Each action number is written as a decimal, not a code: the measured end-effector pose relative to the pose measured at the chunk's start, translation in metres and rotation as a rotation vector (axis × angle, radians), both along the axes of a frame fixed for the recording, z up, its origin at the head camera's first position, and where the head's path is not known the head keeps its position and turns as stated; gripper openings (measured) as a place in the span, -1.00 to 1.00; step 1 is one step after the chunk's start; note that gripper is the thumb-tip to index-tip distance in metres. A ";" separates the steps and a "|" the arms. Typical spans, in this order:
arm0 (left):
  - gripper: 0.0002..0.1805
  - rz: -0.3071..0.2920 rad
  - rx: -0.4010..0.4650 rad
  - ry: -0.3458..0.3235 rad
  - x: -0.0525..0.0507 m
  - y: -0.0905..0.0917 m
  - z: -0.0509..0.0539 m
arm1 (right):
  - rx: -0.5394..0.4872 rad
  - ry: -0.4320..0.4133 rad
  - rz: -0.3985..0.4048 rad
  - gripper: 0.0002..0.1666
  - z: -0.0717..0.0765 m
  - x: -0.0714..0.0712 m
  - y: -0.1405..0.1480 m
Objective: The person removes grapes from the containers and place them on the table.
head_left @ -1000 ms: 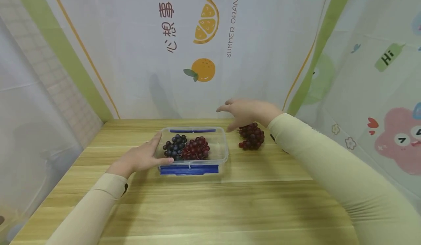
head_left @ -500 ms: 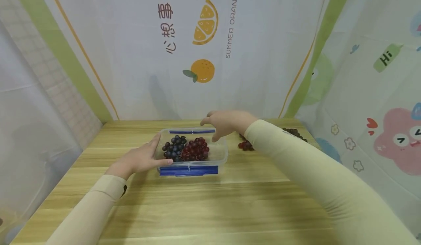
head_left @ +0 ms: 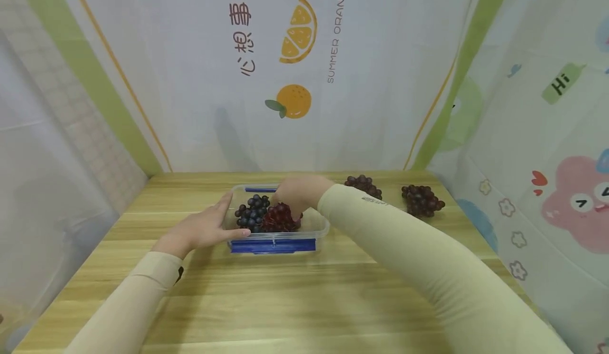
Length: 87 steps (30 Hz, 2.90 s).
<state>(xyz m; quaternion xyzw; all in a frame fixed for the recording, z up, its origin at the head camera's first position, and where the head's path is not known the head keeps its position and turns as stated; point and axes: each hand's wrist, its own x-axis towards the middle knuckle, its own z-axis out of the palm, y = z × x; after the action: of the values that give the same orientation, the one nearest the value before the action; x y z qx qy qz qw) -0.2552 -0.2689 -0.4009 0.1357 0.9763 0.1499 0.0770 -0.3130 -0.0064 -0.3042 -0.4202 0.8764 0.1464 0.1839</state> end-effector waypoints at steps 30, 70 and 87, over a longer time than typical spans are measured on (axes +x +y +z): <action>0.43 0.004 -0.025 -0.011 0.001 0.003 0.002 | 0.091 0.038 -0.138 -0.28 -0.042 -0.007 -0.010; 0.45 0.010 -0.027 -0.047 0.001 0.004 0.004 | 0.029 -0.050 -0.221 -0.23 -0.046 -0.023 -0.007; 0.43 0.011 -0.028 -0.044 0.005 0.004 0.005 | -0.016 -0.047 -0.230 -0.37 -0.048 -0.021 -0.003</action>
<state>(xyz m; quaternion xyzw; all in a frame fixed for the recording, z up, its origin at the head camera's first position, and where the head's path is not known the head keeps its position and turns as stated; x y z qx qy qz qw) -0.2499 -0.2645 -0.3955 0.1258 0.9772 0.1395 0.0994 -0.3342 -0.0092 -0.3522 -0.3216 0.9155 0.1072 0.2166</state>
